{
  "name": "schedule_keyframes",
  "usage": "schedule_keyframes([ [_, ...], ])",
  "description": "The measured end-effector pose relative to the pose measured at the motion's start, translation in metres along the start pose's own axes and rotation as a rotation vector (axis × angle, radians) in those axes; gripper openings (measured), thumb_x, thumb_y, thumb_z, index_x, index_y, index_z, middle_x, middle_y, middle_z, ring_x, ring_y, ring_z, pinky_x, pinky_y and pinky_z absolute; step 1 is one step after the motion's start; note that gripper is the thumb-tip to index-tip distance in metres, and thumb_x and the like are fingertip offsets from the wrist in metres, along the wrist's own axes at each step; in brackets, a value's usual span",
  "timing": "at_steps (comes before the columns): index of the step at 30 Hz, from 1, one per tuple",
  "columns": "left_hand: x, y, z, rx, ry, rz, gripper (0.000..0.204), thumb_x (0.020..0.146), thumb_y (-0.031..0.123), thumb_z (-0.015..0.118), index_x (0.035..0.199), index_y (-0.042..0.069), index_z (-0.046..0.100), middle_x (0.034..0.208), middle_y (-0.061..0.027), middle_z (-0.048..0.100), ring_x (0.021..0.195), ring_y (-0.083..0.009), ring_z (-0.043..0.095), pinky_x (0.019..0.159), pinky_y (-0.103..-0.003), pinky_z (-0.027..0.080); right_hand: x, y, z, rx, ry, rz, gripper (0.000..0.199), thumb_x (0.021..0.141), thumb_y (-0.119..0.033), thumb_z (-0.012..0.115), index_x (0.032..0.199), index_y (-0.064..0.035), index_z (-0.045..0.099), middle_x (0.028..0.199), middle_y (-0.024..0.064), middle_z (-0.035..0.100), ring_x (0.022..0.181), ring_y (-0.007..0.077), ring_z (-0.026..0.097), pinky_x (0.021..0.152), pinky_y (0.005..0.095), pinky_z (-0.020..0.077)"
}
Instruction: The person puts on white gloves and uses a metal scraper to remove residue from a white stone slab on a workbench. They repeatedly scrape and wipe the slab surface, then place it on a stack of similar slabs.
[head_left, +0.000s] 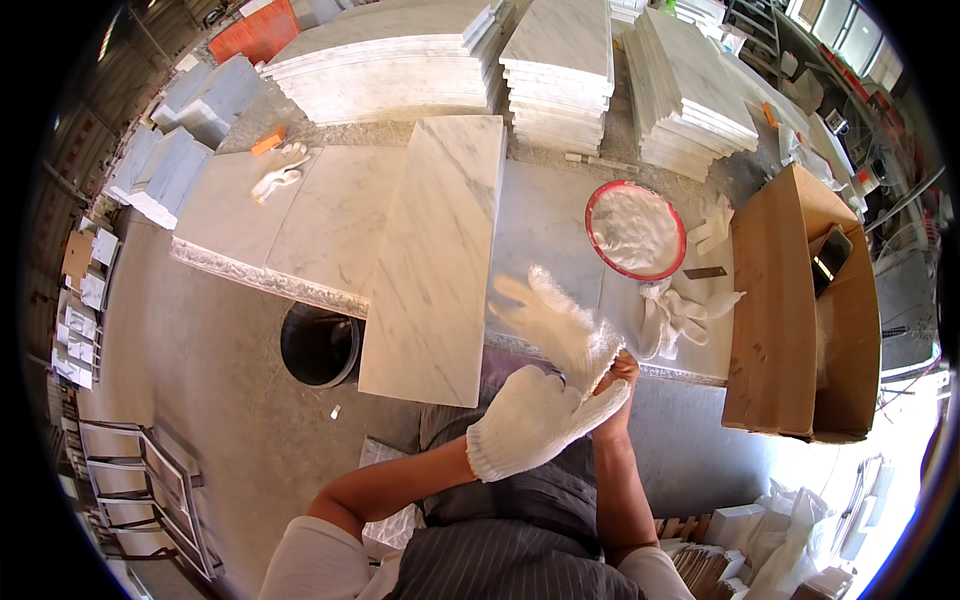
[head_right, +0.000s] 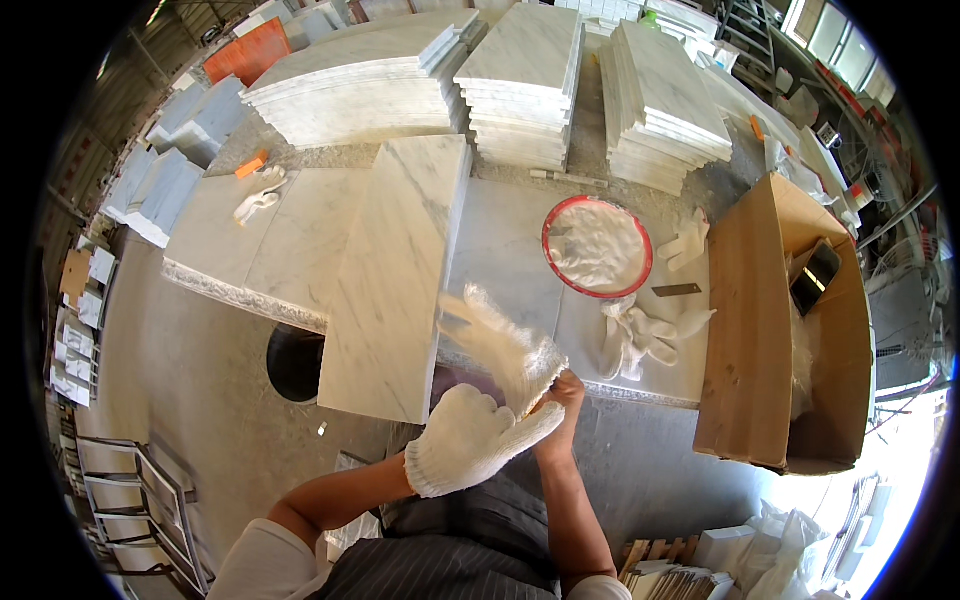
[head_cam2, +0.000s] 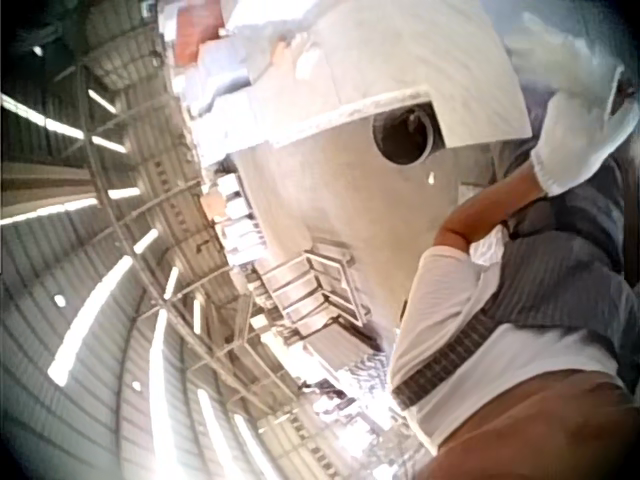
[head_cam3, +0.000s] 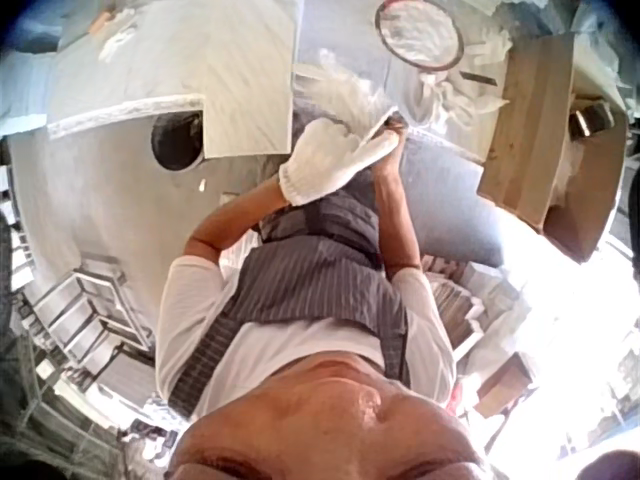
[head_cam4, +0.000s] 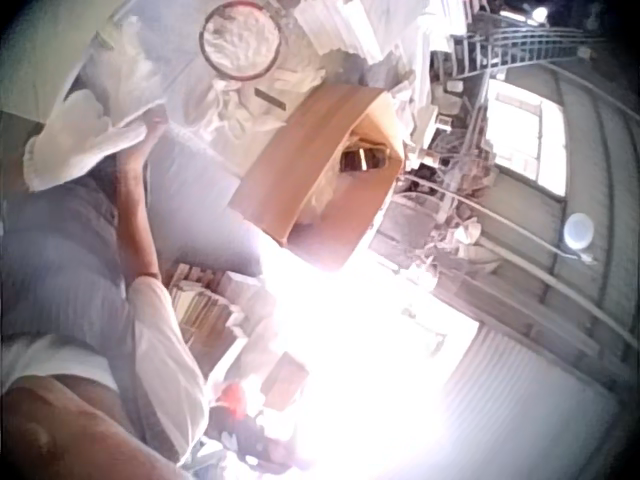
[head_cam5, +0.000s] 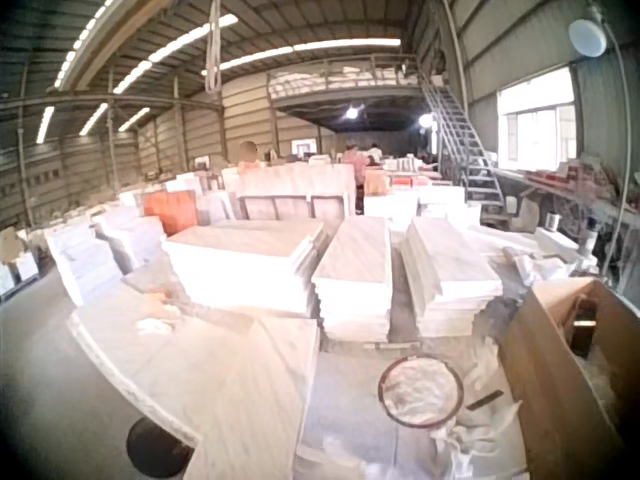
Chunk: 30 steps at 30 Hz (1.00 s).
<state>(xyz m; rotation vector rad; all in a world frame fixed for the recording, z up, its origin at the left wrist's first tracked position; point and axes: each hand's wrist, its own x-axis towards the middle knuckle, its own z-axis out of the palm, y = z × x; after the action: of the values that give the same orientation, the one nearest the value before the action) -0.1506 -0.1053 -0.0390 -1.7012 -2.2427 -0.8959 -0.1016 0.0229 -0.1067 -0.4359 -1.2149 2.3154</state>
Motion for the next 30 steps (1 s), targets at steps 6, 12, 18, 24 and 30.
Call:
schedule_keyframes([
  [6,0.001,-0.005,0.001,0.062,-0.013,0.012,0.034,0.073,0.012,0.072,0.107,0.015,0.069,0.062,-0.0023,0.055,0.051,-0.0235,0.055,0.048,-0.039,0.04,-0.006,-0.03,0.004,-0.082,-0.077,0.334,0.041,0.09,-0.007,0.069,0.128,0.0039,0.059,0.118,0.0113,0.067,0.099,0.0202,0.066,0.089,0.0354,0.0546],
  [12,0.001,0.013,-0.002,-0.101,-0.004,-0.14,0.036,0.073,0.008,0.071,0.108,0.015,0.068,0.07,-0.005,0.061,0.058,-0.0275,0.06,0.049,-0.042,0.044,0.002,-0.038,-0.004,0.372,-0.158,0.575,0.05,0.089,0.0,0.064,0.137,0.0046,0.05,0.128,0.017,0.061,0.108,0.0274,0.066,0.093,0.0396,0.0553],
  [18,-0.024,0.019,0.024,-0.183,0.091,-0.084,0.06,0.079,0.011,0.068,0.137,0.019,0.056,0.076,-0.0034,0.061,0.057,-0.0237,0.059,0.051,-0.04,0.044,0.017,-0.015,0.025,0.315,-0.199,0.214,0.043,0.092,0.002,0.062,0.133,-0.0013,0.055,0.12,0.0101,0.065,0.104,0.021,0.064,0.084,0.0346,0.0568],
  [24,-0.024,-0.007,0.013,-0.181,-0.577,-0.137,0.044,0.096,0.034,0.06,0.119,-0.002,0.057,0.11,-0.0132,0.063,0.1,-0.0242,0.062,0.078,-0.038,0.053,0.016,-0.004,0.01,0.431,-0.126,0.692,0.05,0.09,-0.019,0.075,0.134,-0.0066,0.056,0.119,0.0011,0.063,0.101,0.014,0.062,0.087,0.0316,0.0526],
  [30,-0.035,-0.008,0.046,-0.345,-0.05,-0.203,0.027,0.091,0.025,0.065,0.102,0.0,0.068,0.087,-0.0158,0.068,0.073,-0.0331,0.066,0.061,-0.045,0.05,0.017,-0.002,0.001,-0.108,-0.65,0.526,0.053,0.088,-0.021,0.076,0.135,-0.0069,0.056,0.121,0.0029,0.063,0.104,0.0169,0.061,0.088,0.0335,0.052],
])
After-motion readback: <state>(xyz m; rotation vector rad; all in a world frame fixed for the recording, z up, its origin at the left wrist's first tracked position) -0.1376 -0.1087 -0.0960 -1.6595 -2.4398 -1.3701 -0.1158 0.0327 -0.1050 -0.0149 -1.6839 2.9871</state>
